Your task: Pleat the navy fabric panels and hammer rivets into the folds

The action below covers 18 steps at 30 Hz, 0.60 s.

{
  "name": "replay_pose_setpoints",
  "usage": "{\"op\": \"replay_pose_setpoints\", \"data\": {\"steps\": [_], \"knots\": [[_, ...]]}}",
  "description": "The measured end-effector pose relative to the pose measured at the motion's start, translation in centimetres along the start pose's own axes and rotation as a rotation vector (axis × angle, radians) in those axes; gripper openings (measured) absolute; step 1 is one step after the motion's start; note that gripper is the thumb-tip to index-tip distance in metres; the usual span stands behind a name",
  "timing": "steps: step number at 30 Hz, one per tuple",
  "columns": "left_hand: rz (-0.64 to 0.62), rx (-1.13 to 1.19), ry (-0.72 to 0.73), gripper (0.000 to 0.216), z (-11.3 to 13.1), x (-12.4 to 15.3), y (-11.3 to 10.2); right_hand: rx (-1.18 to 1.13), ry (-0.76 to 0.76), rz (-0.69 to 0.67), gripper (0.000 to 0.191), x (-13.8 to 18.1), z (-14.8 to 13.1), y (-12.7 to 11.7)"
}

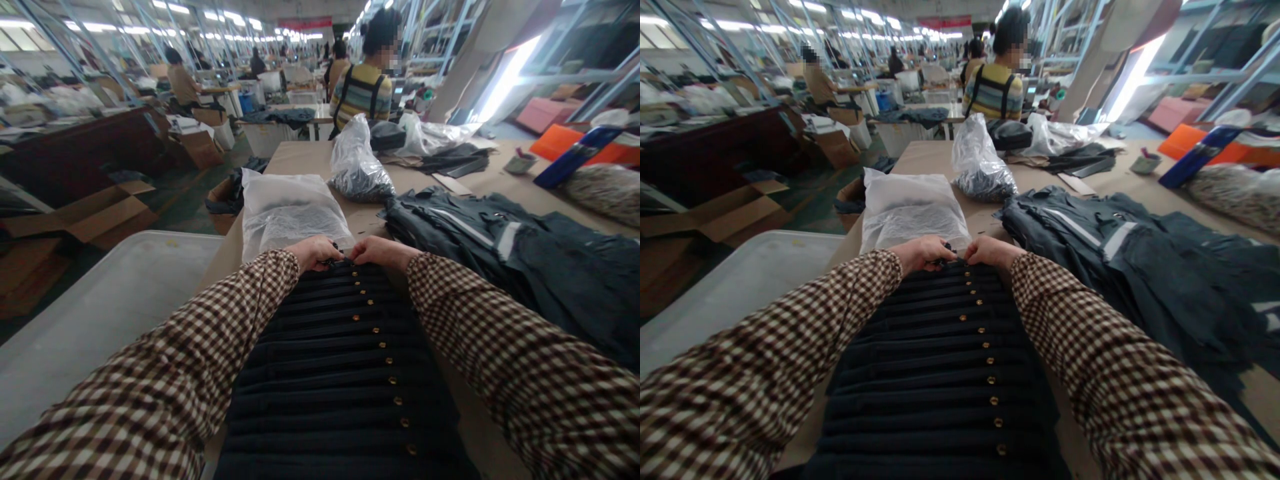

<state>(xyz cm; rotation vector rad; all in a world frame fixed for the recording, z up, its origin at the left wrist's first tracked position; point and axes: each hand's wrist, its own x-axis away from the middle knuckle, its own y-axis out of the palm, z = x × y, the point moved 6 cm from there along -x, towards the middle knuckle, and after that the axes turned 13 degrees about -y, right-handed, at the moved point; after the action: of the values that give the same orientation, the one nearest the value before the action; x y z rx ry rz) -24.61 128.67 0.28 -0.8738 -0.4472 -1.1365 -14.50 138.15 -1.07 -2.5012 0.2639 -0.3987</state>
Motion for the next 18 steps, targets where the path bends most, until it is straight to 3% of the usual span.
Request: {"op": "replay_pose_setpoints", "data": {"steps": [13, 18], "knots": [[0.045, -0.088, -0.004, 0.013, 0.11, -0.51, 0.49, 0.293, 0.028, -0.026, 0.023, -0.57, -0.49, 0.03], [0.062, -0.115, -0.003, 0.012, -0.15, -0.61, 0.22, 0.300, -0.013, -0.047, 0.039, -0.66, -0.82, 0.21]]}}
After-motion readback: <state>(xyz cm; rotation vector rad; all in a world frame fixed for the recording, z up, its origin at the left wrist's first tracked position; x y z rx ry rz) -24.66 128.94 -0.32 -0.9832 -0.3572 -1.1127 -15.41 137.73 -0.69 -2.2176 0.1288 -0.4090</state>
